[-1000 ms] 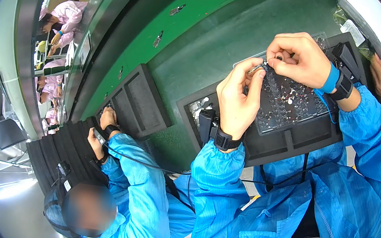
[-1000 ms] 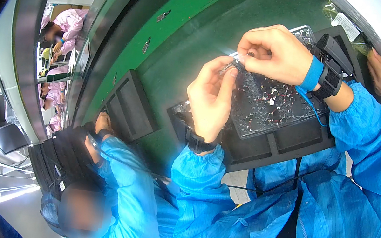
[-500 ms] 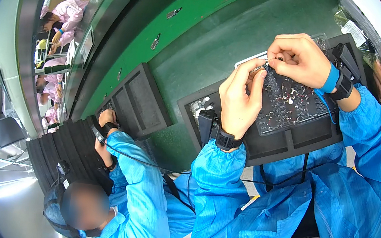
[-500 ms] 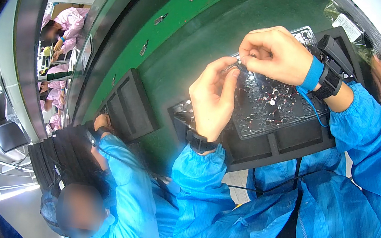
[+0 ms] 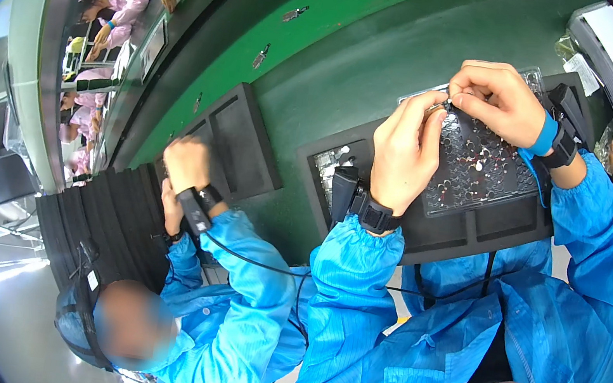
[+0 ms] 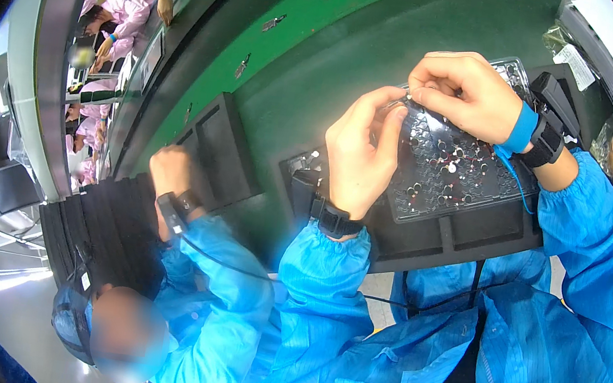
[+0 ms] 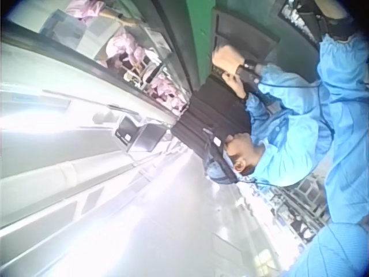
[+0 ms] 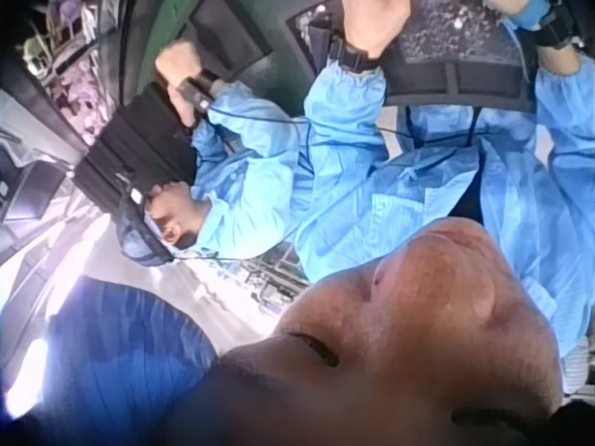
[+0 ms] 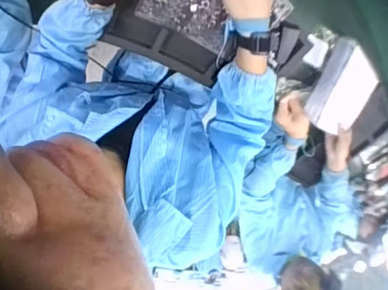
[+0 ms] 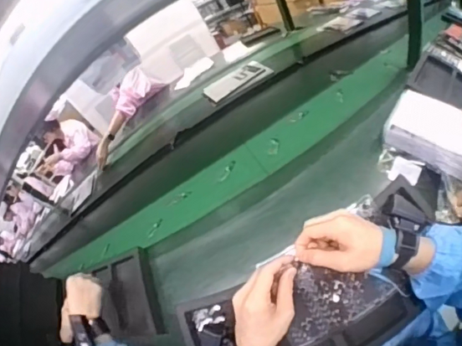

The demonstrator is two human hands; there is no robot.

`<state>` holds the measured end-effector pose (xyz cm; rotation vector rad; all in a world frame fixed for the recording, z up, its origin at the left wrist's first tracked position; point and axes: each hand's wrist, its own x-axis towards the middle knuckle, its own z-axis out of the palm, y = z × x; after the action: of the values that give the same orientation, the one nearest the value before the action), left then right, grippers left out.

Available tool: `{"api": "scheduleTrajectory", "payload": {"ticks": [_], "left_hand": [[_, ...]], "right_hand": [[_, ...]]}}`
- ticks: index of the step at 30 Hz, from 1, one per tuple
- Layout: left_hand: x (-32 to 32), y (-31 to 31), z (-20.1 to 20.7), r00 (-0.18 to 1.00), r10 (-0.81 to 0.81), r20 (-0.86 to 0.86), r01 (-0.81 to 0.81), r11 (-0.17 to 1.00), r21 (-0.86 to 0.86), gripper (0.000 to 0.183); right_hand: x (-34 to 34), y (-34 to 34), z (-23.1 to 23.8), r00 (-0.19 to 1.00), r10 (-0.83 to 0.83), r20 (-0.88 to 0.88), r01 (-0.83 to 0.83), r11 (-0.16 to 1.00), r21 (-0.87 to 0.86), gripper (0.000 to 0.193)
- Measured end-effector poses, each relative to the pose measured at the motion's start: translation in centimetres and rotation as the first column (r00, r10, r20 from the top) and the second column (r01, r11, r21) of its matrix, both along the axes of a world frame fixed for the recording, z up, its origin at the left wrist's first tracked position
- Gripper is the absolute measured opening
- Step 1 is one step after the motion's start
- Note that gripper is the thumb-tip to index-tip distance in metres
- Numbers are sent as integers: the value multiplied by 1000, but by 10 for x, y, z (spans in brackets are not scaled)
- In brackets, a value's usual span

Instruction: Picking small electronic or mechanical parts from a tray and assembling them into larger components on a production line.

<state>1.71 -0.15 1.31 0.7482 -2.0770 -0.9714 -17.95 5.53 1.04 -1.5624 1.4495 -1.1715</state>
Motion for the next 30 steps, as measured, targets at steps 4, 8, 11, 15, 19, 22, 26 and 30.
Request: {"api": "scheduleTrajectory", "payload": {"ticks": [4, 8, 11, 15, 19, 22, 26, 30], "left_hand": [[0, 0, -1, 1000, -16, 1, 16, 1000, -22, 21], [0, 1, -2, 1000, -16, -7, 16, 999, -38, 21], [-1, 1, -1, 1000, -7, 2, 7, 1000, -19, 21], [-2, 3, 0, 1000, 18, 24, -18, 1000, 6, 21], [-5, 2, -6, 999, 38, -14, -39, 996, -81, 21], [-4, 4, -6, 999, 36, 1, -36, 997, -69, 21], [-5, 5, -6, 999, 40, -20, -40, 999, -7, 22], [-5, 5, -5, 999, 54, 0, -54, 999, 8, 22]], "right_hand": [[-1, 0, -1, 1000, 4, 8, -3, 1000, -23, 13], [0, 0, -3, 997, -12, -82, 5, 997, -83, 12], [0, 0, 1, 993, -19, -117, 6, 994, -106, 12], [2, 1, 4, 975, -38, -218, 8, 990, -141, 11], [11, 2, 7, 956, -129, -264, 77, 977, -198, 11], [13, 4, 9, 951, -151, -270, 105, 978, -177, 11], [15, 6, 9, 950, -150, -273, 106, 980, -169, 11], [17, 6, 5, 913, -205, -352, 104, 952, -287, 10]]}}
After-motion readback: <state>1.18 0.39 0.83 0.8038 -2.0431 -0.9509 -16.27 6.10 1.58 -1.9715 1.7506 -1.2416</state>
